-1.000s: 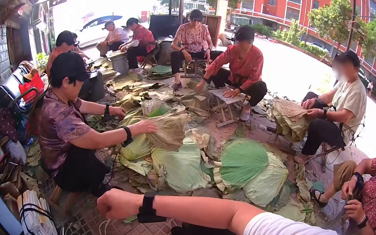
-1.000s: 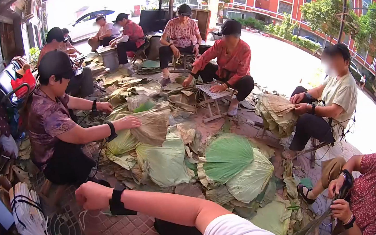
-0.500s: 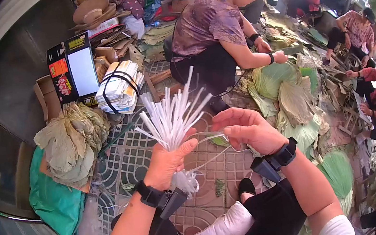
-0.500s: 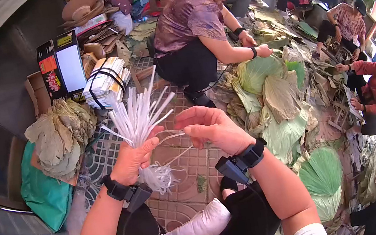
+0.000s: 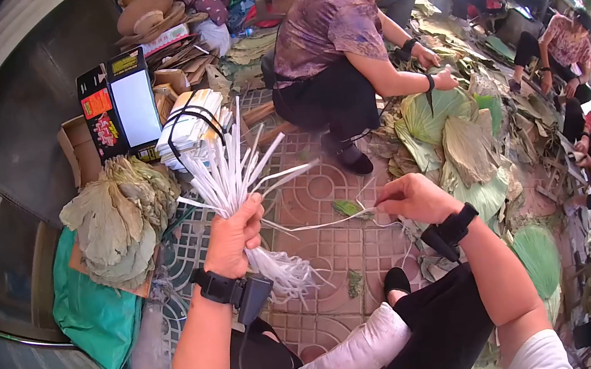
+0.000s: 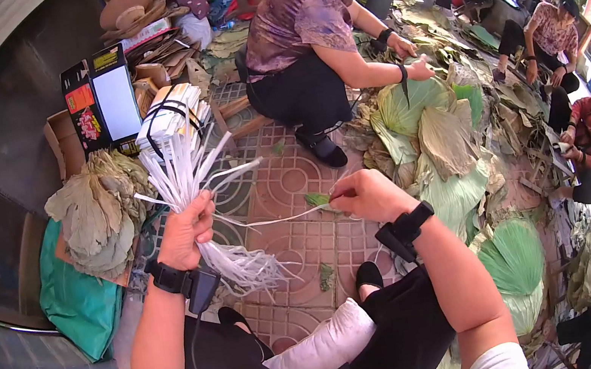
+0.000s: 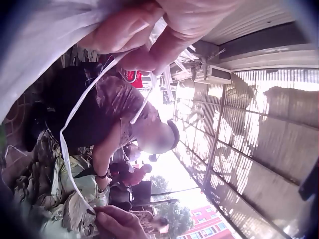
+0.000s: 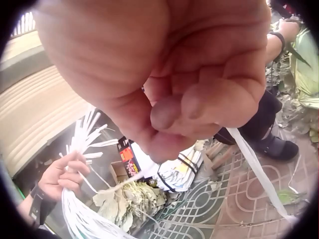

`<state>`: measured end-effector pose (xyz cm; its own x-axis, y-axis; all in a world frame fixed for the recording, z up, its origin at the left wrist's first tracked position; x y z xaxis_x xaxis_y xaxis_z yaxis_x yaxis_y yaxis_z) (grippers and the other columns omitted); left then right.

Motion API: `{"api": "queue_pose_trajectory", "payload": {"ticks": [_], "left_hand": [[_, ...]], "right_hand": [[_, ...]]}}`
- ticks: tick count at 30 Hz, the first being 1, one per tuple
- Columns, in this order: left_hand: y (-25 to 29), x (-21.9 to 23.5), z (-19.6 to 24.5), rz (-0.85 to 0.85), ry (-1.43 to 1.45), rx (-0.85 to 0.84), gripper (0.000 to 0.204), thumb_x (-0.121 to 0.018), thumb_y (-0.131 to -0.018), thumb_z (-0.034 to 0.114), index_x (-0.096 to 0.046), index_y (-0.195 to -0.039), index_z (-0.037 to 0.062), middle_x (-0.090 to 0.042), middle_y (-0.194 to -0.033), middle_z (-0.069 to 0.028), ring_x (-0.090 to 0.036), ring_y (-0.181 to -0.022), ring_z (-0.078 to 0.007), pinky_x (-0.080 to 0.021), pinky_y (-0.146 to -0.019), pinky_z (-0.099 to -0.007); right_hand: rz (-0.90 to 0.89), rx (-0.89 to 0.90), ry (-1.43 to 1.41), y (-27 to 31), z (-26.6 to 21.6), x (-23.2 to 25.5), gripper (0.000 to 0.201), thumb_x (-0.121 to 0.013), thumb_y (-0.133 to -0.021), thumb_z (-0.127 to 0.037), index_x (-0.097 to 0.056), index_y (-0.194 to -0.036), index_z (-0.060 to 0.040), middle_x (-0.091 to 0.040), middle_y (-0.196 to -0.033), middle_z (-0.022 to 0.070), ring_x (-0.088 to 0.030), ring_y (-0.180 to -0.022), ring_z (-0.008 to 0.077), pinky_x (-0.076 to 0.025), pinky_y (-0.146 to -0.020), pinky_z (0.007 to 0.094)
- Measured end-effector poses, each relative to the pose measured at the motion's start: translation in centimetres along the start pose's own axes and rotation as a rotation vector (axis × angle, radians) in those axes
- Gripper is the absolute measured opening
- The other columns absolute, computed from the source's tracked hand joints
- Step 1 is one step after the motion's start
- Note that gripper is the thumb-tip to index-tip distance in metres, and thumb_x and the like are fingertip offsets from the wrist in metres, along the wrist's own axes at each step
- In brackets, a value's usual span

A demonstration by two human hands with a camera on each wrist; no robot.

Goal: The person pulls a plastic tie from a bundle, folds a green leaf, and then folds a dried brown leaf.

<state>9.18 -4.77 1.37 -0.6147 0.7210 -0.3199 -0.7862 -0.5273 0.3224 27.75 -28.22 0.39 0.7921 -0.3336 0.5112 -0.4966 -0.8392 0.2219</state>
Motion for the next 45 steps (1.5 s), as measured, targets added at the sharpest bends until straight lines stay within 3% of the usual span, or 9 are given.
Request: {"api": "queue_pose_trajectory", "payload": {"ticks": [15, 22, 25, 31, 36, 38, 41, 43, 45], "left_hand": [[1.3, -0.6, 0.6, -0.103, -0.044, 0.032, 0.024, -0.063, -0.088, 0.028, -0.058, -0.097, 0.0068, -0.043, -0.061, 0.0062, -0.031, -0.045, -0.0008, -0.026, -0.039, -0.0174], [2.9, -4.2, -1.0, -0.219, -0.183, 0.098, 0.024, -0.065, -0.086, 0.030, -0.061, -0.096, 0.0086, -0.042, -0.060, 0.0082, -0.031, -0.045, -0.0013, -0.026, -0.041, -0.0190], [2.7, -2.8, -1.2, -0.207, -0.361, 0.072, 0.023, -0.059, -0.090, 0.030, -0.059, -0.091, 0.0073, -0.036, -0.058, 0.0092, -0.030, -0.046, -0.0006, -0.025, -0.041, -0.0181], [3.4, 1.9, 0.6, -0.013, -0.299, -0.030, 0.024, -0.050, -0.095, 0.029, -0.054, -0.083, 0.0093, -0.051, -0.081, 0.0024, -0.037, -0.056, -0.0008, -0.028, -0.042, -0.0150], [3.0, 3.9, 2.6, 0.022, -0.428, -0.152, 0.027, -0.046, -0.096, 0.030, -0.053, -0.082, 0.0077, -0.057, -0.091, -0.0027, -0.045, -0.079, -0.0070, -0.039, -0.067, -0.0235], [2.8, 4.1, 2.7, 0.021, -0.514, -0.184, 0.029, -0.045, -0.097, 0.030, -0.051, -0.079, 0.0074, -0.058, -0.089, -0.0046, -0.046, -0.083, -0.0093, -0.040, -0.077, -0.0268], [2.7, 4.6, 2.7, 0.107, -0.557, -0.195, 0.034, -0.041, -0.098, 0.031, -0.043, -0.073, 0.0088, -0.056, -0.072, -0.0059, -0.051, -0.077, -0.0138, -0.033, -0.096, -0.0341], [2.6, 4.9, 2.3, 0.105, -0.364, -0.086, 0.035, -0.039, -0.099, 0.031, -0.036, -0.070, 0.0104, -0.046, -0.056, -0.0028, -0.051, -0.060, -0.0116, -0.044, -0.089, -0.0336], [2.2, 5.3, 2.2, 0.107, -0.317, -0.022, 0.035, -0.038, -0.099, 0.032, -0.036, -0.071, 0.0109, -0.041, -0.055, -0.0001, -0.046, -0.052, -0.0092, -0.048, -0.078, -0.0311]], "right_hand": [[-0.013, 0.246, -0.157, -1.8, -8.3, -5.7, 0.036, -0.061, -0.089, -0.030, -0.064, -0.109, -0.0006, -0.062, -0.084, -0.0001, -0.055, -0.078, 0.0085, -0.046, -0.071, 0.0236], [0.025, 0.199, -0.399, -3.4, -9.3, -5.7, 0.033, -0.054, -0.092, -0.027, -0.063, -0.075, 0.0002, -0.052, -0.062, -0.0037, -0.043, -0.056, 0.0034, -0.035, -0.049, 0.0200], [-0.060, 0.159, -0.242, -3.7, -7.3, -2.8, 0.031, -0.058, -0.089, -0.027, -0.066, -0.099, 0.0009, -0.064, -0.073, 0.0023, -0.056, -0.062, 0.0070, -0.046, -0.058, 0.0227], [0.192, -0.367, -0.017, -5.5, 11.6, 5.4, 0.029, -0.057, -0.085, -0.022, -0.064, -0.102, 0.0003, -0.066, -0.080, 0.0050, -0.059, -0.062, 0.0114, -0.049, -0.055, 0.0250], [0.162, -0.921, -0.235, -3.1, 32.5, -6.9, 0.023, -0.053, -0.089, -0.017, -0.058, -0.109, -0.0094, -0.065, -0.093, 0.0040, -0.063, -0.067, 0.0171, -0.051, -0.053, 0.0354], [-0.315, -0.349, 0.973, -3.5, 38.9, -12.6, 0.022, -0.051, -0.085, -0.015, -0.061, -0.104, -0.0094, -0.064, -0.097, 0.0103, -0.065, -0.085, 0.0238, -0.054, -0.070, 0.0373], [0.115, -0.805, 0.365, -1.4, 47.6, -16.8, 0.038, -0.055, -0.079, -0.029, -0.062, -0.112, -0.0117, -0.058, -0.119, 0.0147, -0.054, -0.112, 0.0285, -0.042, -0.097, 0.0371], [0.164, -0.939, 0.266, -1.4, 49.5, -18.1, 0.045, -0.057, -0.073, -0.029, -0.062, -0.116, -0.0156, -0.051, -0.129, 0.0175, -0.044, -0.123, 0.0313, -0.037, -0.102, 0.0419], [0.308, -1.076, 0.214, -1.2, 41.0, -15.6, 0.045, -0.060, -0.071, -0.028, -0.063, -0.113, -0.0126, -0.054, -0.122, 0.0235, -0.049, -0.119, 0.0313, -0.039, -0.100, 0.0408]]}}
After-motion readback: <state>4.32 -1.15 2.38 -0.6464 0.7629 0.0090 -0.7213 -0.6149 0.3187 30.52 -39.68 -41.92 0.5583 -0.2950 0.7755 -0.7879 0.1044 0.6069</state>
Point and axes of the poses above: each hand's wrist, its own y-axis away from the middle knuckle, its own x-axis out of the back of the hand, z = x × y, the point moved 5 cm from there along -y, towards the middle knuckle
